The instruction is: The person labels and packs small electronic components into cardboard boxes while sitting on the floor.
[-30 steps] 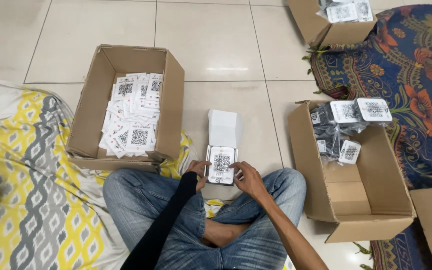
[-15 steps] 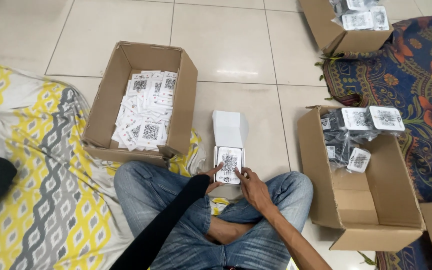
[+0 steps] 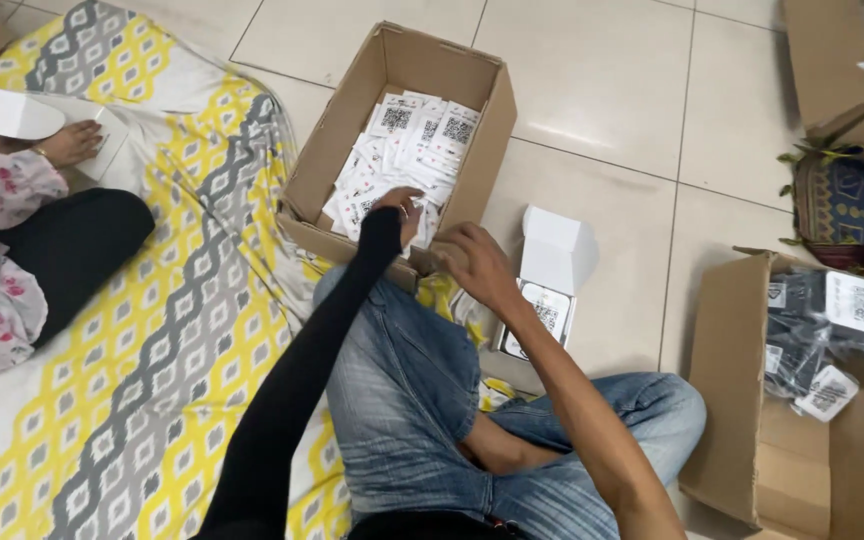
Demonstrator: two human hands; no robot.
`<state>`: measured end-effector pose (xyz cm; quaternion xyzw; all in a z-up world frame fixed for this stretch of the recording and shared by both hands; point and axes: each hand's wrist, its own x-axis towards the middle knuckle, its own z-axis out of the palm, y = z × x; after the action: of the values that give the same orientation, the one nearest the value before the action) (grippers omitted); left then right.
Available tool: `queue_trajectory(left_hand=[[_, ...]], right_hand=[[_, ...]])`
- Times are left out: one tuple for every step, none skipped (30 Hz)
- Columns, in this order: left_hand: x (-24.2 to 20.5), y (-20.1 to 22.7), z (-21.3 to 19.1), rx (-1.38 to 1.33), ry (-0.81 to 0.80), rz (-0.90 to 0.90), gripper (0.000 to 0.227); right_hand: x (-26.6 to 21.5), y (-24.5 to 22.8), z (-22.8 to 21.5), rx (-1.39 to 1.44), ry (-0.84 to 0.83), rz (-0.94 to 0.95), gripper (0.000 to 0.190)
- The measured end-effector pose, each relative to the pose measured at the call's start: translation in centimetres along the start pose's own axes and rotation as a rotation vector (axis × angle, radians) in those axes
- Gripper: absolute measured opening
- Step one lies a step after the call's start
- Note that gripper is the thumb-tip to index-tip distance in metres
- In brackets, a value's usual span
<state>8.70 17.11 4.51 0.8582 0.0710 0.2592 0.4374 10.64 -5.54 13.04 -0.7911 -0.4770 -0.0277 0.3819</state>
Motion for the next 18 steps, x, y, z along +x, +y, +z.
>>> queue_trajectory(left_hand=[[0.5,-4.2,0.5,0.001,0.001,-0.008,0.03],[1.0,-8.3,1.3,0.079,0.003,0.088,0.051],[1.5,-12.4,2.1,0.157,0.005,0.183,0.073],[0.6,-14.7,3.8,0.149,0.0,0.183,0.073],[-0.2,-17.0,5.4,0.516,-0.151,-0.053,0.085],[0.1,-19.1,7.6,0.873,-0.302,-0.278,0.099],[0.4,-19.6,8.2,0.861,-0.307,-0.26,0.099],[0.5,-20.2,8.0,0.827,-0.311,-0.3,0.102],[0.5,-20.8,7.9,0.793,-0.316,-0.34,0.105],[0.5,-20.4,7.3,0.79,-0.32,-0.337,0.105],[0.6,-19.9,6.8,0.656,-0.343,-0.412,0.12],[0.7,-19.3,6.1,0.527,-0.363,-0.482,0.135],[1.3,-19.0,6.0,0.529,-0.365,-0.475,0.135],[0.5,-18.7,6.1,0.516,-0.334,-0.485,0.132],[-0.3,-18.3,6.2,0.504,-0.303,-0.496,0.13],[0.3,-17.4,6.1,0.503,-0.296,-0.499,0.13],[0.8,-16.3,5.9,0.565,-0.254,-0.482,0.12],[1.3,-15.1,5.8,0.628,-0.21,-0.464,0.111]], right_hand=[[1.9,0.1,1.8,0.004,-0.007,0.001,0.031],[3.6,0.2,3.5,-0.011,-0.09,0.011,0.03],[5.4,0.4,5.1,-0.026,-0.174,0.02,0.028],[5.5,1.8,8.5,-0.03,-0.175,0.028,0.028],[5.7,3.2,11.8,-0.304,-0.344,0.03,0.021],[6.3,5.2,14.5,-0.59,-0.505,0.039,0.018],[6.6,5.3,14.6,-0.604,-0.5,0.057,0.018],[6.9,5.1,15.0,-0.658,-0.505,0.062,0.021],[7.1,4.9,15.4,-0.712,-0.511,0.067,0.024],[7.0,4.9,15.3,-0.714,-0.512,0.073,0.024],[6.8,4.9,15.2,-0.651,-0.494,0.085,0.027],[6.7,4.8,15.1,-0.587,-0.469,0.096,0.033],[7.0,5.1,14.9,-0.588,-0.463,0.101,0.033],[6.3,5.0,14.7,-0.578,-0.441,0.093,0.036],[5.6,4.8,14.6,-0.567,-0.418,0.085,0.039],[5.6,4.3,14.0,-0.569,-0.42,0.079,0.039],[5.6,3.8,13.4,-0.521,-0.375,0.067,0.035],[5.5,3.3,12.5,-0.473,-0.328,0.053,0.032]])
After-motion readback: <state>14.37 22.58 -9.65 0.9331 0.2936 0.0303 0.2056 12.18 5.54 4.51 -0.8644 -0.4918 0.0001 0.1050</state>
